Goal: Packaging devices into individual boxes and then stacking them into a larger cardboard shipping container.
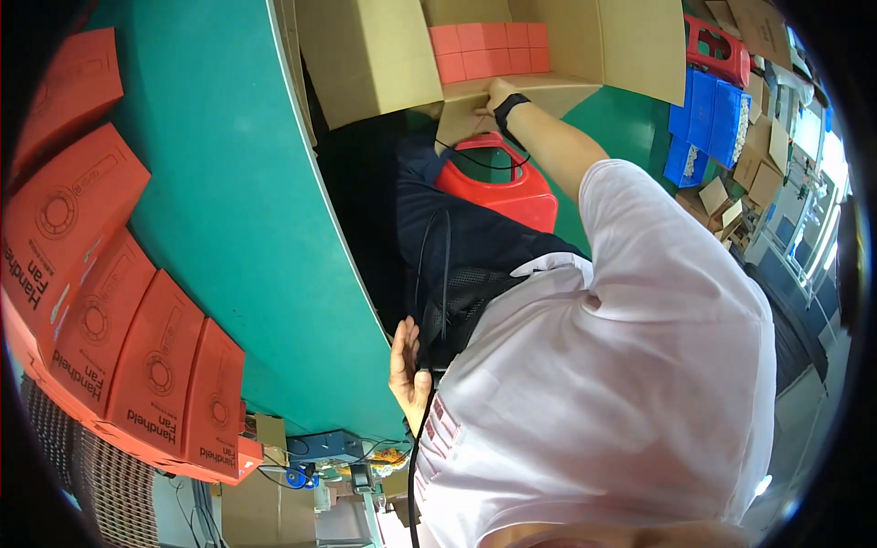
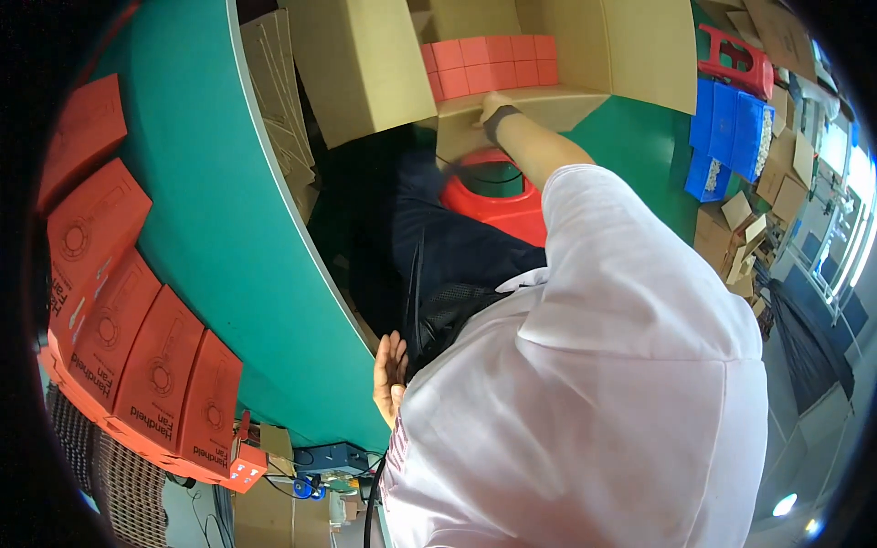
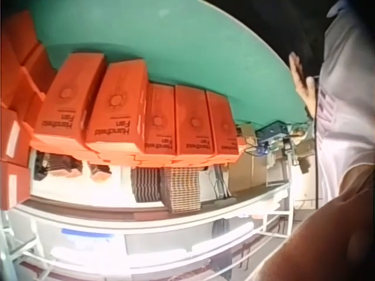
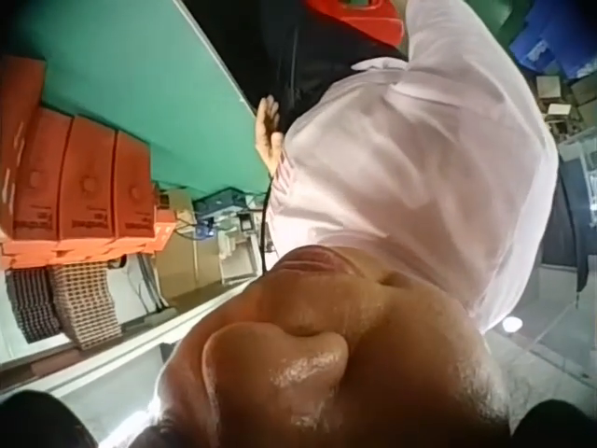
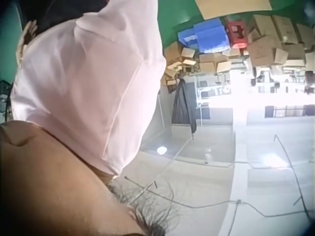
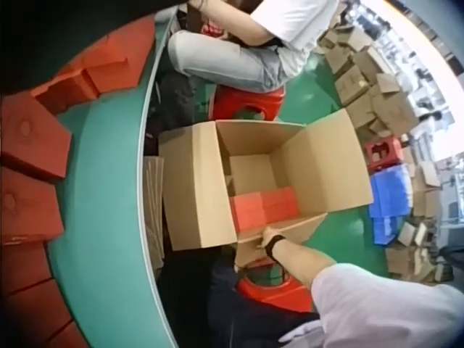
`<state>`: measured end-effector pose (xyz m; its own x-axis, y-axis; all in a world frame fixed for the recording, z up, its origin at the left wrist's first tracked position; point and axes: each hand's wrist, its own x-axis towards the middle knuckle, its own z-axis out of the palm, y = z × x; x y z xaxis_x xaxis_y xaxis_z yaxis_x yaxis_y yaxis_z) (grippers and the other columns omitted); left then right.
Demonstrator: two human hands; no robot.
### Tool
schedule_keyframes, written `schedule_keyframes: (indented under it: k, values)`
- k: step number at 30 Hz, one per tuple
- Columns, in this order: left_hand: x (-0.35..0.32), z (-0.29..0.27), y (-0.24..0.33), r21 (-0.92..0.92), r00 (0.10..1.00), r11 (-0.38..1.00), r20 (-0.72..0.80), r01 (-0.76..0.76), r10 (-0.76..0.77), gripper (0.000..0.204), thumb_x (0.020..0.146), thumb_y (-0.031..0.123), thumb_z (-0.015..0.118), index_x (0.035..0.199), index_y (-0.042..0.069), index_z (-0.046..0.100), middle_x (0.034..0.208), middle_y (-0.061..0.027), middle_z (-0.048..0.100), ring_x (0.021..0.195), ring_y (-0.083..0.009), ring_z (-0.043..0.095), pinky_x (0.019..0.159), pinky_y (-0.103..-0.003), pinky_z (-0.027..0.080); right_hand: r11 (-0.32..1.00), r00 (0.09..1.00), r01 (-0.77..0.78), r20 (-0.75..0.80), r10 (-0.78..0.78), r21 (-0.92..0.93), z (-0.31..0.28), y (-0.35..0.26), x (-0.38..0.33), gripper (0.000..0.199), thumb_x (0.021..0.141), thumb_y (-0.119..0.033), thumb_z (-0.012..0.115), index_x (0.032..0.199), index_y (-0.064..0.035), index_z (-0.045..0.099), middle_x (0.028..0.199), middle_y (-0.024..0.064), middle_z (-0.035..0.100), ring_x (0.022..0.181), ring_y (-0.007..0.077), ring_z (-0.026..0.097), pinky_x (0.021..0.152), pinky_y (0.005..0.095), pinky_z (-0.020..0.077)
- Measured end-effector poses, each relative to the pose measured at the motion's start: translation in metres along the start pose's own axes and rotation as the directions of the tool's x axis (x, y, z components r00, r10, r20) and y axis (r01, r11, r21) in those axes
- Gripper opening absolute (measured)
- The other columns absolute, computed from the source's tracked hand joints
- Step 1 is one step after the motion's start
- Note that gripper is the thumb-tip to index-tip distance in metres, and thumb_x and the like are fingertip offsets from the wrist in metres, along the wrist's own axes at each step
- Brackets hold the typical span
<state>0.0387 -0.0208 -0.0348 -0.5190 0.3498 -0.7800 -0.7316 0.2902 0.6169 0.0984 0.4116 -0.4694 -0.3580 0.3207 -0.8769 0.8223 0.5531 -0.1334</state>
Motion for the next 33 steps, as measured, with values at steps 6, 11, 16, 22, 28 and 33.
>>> schedule_keyframes:
  k: [6, 11, 16, 22, 28, 33]
  values:
    - [0.017, -0.004, -0.001, -0.008, 0.989, 0.999, 0.138, 0.044, -0.043, 0.075, 0.087, 0.01, 0.064, 0.154, -0.002, 0.032, 0.156, -0.0254, 0.038, 0.144, -0.0355, 0.04, 0.121, -0.046, 0.027, 0.987, 0.853, -0.156, -0.509, 0.118, -0.032, 0.0, -0.025, -0.021, 0.044, 0.072, -0.04, 0.086, 0.103, -0.0109, 0.076, 0.1, 0.0178, 0.074, 0.094, 0.0345, 0.071, 0.084, 0.0434, 0.0581]
    - [0.016, 0.009, 0.024, 0.027, 0.932, 0.997, 0.354, 0.07, -0.075, 0.089, 0.072, -0.009, 0.07, 0.153, -0.002, 0.035, 0.157, -0.0212, 0.038, 0.145, -0.0321, 0.039, 0.122, -0.042, 0.026, 0.993, 0.972, -0.103, -0.207, 0.112, 0.056, -0.005, 0.008, 0.021, 0.045, 0.082, -0.036, 0.08, 0.115, -0.0077, 0.071, 0.115, 0.0216, 0.07, 0.109, 0.0369, 0.066, 0.095, 0.0452, 0.0549]
    - [0.025, 0.022, 0.079, 0.1, 0.924, 0.993, 0.381, -0.065, 0.022, 0.092, 0.076, 0.023, 0.083, 0.151, -0.003, 0.038, 0.156, -0.021, 0.041, 0.146, -0.0327, 0.038, 0.12, -0.044, 0.026, -0.458, 0.949, -0.211, 0.293, 0.116, 0.864, -0.04, -0.048, -0.103, 0.087, 0.09, -0.029, 0.073, 0.156, -0.0084, 0.021, 0.157, 0.0271, 0.023, 0.127, 0.0518, 0.047, 0.101, 0.0598, 0.0476]
    - [0.026, 0.049, 0.156, -0.016, 0.839, 0.962, 0.486, -0.272, 0.245, 0.104, 0.078, 0.051, 0.082, 0.152, -0.004, 0.034, 0.153, -0.0249, 0.041, 0.143, -0.0371, 0.041, 0.119, -0.049, 0.027, -0.016, 0.978, 0.038, -0.034, 0.205, 0.999, -0.07, 0.148, -0.221, 0.097, 0.092, -0.021, 0.07, 0.155, 0.0034, 0.0, 0.16, 0.0274, 0.007, 0.119, 0.0524, 0.054, 0.095, 0.0535, 0.054]
    - [0.07, 0.09, 0.179, 0.161, 0.843, 0.919, 0.478, -0.361, 0.247, 0.101, 0.083, 0.062, 0.072, 0.152, -0.003, 0.036, 0.15, -0.0277, 0.044, 0.138, -0.0378, 0.047, 0.115, -0.049, 0.035, -0.32, 0.899, 0.1, 0.052, 0.434, 0.942, -0.191, 0.202, -0.393, 0.052, 0.1, -0.018, 0.062, 0.143, -0.0008, 0.04, 0.142, 0.0264, 0.037, 0.117, 0.045, 0.06, 0.096, 0.0497, 0.0558]
    - [0.17, 0.164, 0.162, 0.219, 0.859, 0.913, 0.467, -0.345, 0.212, 0.081, 0.096, 0.041, 0.065, 0.154, -0.003, 0.031, 0.151, -0.0269, 0.044, 0.139, -0.0347, 0.046, 0.115, -0.046, 0.035, -0.189, 0.807, 0.367, -0.211, 0.552, 0.911, -0.284, 0.219, -0.472, 0.047, 0.104, -0.018, 0.053, 0.143, 0.0056, 0.041, 0.137, 0.0247, 0.048, 0.13, 0.0429, 0.052, 0.108, 0.045, 0.0494]
